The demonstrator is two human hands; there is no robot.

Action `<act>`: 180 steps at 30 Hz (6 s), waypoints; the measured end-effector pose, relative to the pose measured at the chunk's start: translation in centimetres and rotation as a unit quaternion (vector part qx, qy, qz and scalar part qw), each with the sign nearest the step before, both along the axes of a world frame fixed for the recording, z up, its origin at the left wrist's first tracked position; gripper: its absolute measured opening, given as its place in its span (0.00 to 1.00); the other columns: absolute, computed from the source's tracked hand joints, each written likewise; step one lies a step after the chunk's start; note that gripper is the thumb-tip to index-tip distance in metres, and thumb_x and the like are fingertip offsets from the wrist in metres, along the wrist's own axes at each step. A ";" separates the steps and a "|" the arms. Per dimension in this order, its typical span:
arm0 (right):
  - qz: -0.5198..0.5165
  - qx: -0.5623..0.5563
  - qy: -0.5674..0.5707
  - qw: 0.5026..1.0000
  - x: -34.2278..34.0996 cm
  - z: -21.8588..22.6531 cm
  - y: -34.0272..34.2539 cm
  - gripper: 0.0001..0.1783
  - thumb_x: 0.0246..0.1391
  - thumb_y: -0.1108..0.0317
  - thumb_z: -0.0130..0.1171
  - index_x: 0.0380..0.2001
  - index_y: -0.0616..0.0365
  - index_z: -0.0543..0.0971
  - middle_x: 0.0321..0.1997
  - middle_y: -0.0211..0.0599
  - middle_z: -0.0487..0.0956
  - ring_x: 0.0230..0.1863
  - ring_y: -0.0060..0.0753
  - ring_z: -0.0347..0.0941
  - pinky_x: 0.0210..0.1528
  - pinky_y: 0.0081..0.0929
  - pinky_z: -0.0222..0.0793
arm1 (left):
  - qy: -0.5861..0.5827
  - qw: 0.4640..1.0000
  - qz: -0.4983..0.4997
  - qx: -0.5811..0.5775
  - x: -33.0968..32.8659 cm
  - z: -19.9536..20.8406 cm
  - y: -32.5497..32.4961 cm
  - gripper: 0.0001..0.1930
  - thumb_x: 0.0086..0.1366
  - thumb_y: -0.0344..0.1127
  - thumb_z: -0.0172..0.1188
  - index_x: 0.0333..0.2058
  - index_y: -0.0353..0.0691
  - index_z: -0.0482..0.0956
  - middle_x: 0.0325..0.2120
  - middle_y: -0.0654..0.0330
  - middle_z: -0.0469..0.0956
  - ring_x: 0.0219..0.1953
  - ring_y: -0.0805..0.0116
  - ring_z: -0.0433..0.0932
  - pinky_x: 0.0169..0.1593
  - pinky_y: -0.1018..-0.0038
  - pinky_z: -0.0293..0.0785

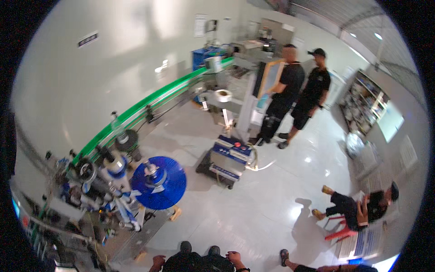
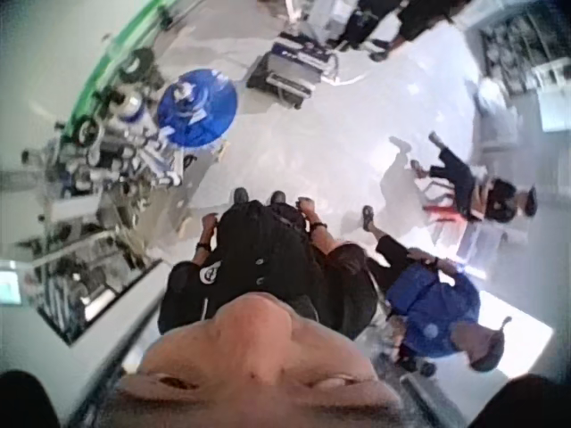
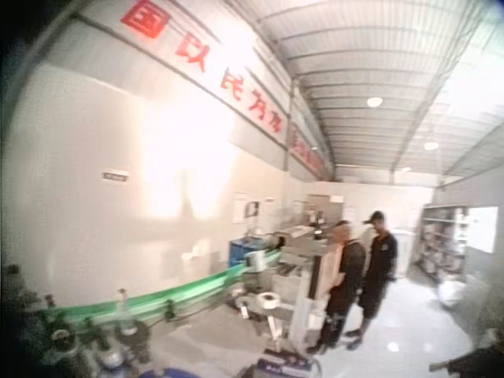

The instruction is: The person manipulates cables and sensors on a labeling and conveyor assembly, then crouches to tighten a bolt on a floor-mounted component with a wrench while another person assists.

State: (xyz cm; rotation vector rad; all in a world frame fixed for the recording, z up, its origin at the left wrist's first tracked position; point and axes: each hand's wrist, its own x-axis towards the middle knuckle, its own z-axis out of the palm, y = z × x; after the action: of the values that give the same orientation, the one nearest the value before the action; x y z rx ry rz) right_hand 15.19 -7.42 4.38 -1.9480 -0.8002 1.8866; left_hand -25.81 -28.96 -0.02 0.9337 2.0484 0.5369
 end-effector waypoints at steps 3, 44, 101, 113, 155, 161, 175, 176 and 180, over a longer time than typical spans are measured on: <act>-0.025 0.003 0.003 1.000 -0.2 0.5 0.1 0.13 0.50 0.68 0.50 0.35 0.68 0.74 0.28 0.43 0.78 0.25 0.31 0.74 0.24 0.24 0.70 | -0.096 0.991 0.091 -0.021 0.7 1.3 -0.4 0.11 0.53 0.37 0.49 0.32 0.41 0.77 0.26 0.60 0.76 0.26 0.66 0.73 0.29 0.69 0.69; -0.029 0.027 -0.055 0.998 3.4 -6.0 -2.7 0.14 0.50 0.68 0.50 0.35 0.72 0.74 0.28 0.45 0.78 0.25 0.31 0.74 0.26 0.26 0.72 | -0.132 0.977 0.127 -0.109 2.7 6.9 3.9 0.16 0.55 0.29 0.44 0.41 0.36 0.75 0.19 0.60 0.72 0.14 0.73 0.61 0.18 0.74 0.59; -0.120 0.055 -0.045 0.990 9.7 -3.0 -1.6 0.12 0.47 0.69 0.52 0.30 0.69 0.75 0.23 0.41 0.78 0.22 0.29 0.74 0.24 0.23 0.69 | 0.025 0.990 -0.105 -0.087 8.7 9.5 7.6 0.16 0.56 0.29 0.43 0.41 0.35 0.75 0.23 0.58 0.75 0.19 0.71 0.67 0.24 0.73 0.65; -0.081 0.078 -0.102 0.988 5.6 -1.4 -0.2 0.14 0.49 0.66 0.50 0.33 0.69 0.76 0.26 0.42 0.78 0.23 0.27 0.73 0.26 0.23 0.69 | 0.050 0.983 -0.148 -0.096 2.9 5.2 12.0 0.15 0.54 0.39 0.49 0.37 0.40 0.76 0.28 0.57 0.77 0.27 0.65 0.73 0.32 0.71 0.70; -0.142 0.046 -0.098 0.984 29.6 -3.2 13.8 0.13 0.46 0.67 0.53 0.30 0.68 0.76 0.24 0.41 0.78 0.25 0.27 0.74 0.30 0.23 0.69 | 0.023 0.996 -0.049 0.068 26.4 3.1 26.0 0.10 0.49 0.34 0.57 0.24 0.30 0.78 0.19 0.60 0.77 0.21 0.76 0.72 0.28 0.77 0.70; -0.104 0.049 -0.131 0.985 30.3 -5.4 13.8 0.14 0.45 0.66 0.54 0.30 0.68 0.77 0.25 0.41 0.78 0.26 0.29 0.75 0.30 0.23 0.70 | -0.158 0.969 0.174 0.075 27.4 2.5 25.7 0.11 0.49 0.35 0.56 0.26 0.31 0.79 0.18 0.59 0.77 0.22 0.73 0.74 0.29 0.77 0.70; -0.097 0.042 -0.119 0.987 30.2 -5.5 14.2 0.15 0.46 0.65 0.52 0.30 0.69 0.77 0.25 0.42 0.79 0.25 0.30 0.75 0.32 0.23 0.70 | -0.028 0.989 0.111 0.090 27.7 -0.2 24.1 0.07 0.46 0.30 0.54 0.24 0.34 0.79 0.19 0.56 0.78 0.23 0.71 0.75 0.29 0.74 0.70; -0.085 0.050 -0.132 0.986 30.6 -5.9 14.0 0.15 0.46 0.65 0.52 0.30 0.69 0.77 0.25 0.42 0.79 0.25 0.30 0.75 0.32 0.23 0.70 | -0.077 0.982 0.156 0.069 27.8 -0.3 24.3 0.07 0.46 0.29 0.54 0.23 0.34 0.79 0.19 0.56 0.78 0.23 0.72 0.75 0.29 0.74 0.70; -0.093 0.039 -0.123 0.987 29.9 -5.0 14.3 0.15 0.45 0.65 0.53 0.30 0.68 0.77 0.26 0.41 0.79 0.26 0.29 0.75 0.32 0.23 0.70 | -0.023 0.988 0.101 0.119 27.8 -0.4 23.8 0.07 0.45 0.29 0.54 0.23 0.33 0.79 0.18 0.57 0.77 0.23 0.71 0.75 0.29 0.75 0.70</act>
State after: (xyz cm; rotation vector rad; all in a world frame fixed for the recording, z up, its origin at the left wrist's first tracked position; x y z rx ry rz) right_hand 45.08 6.88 -0.67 -2.1502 -0.7180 1.5073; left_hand 2.00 -5.17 -0.46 0.8446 2.0802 0.9186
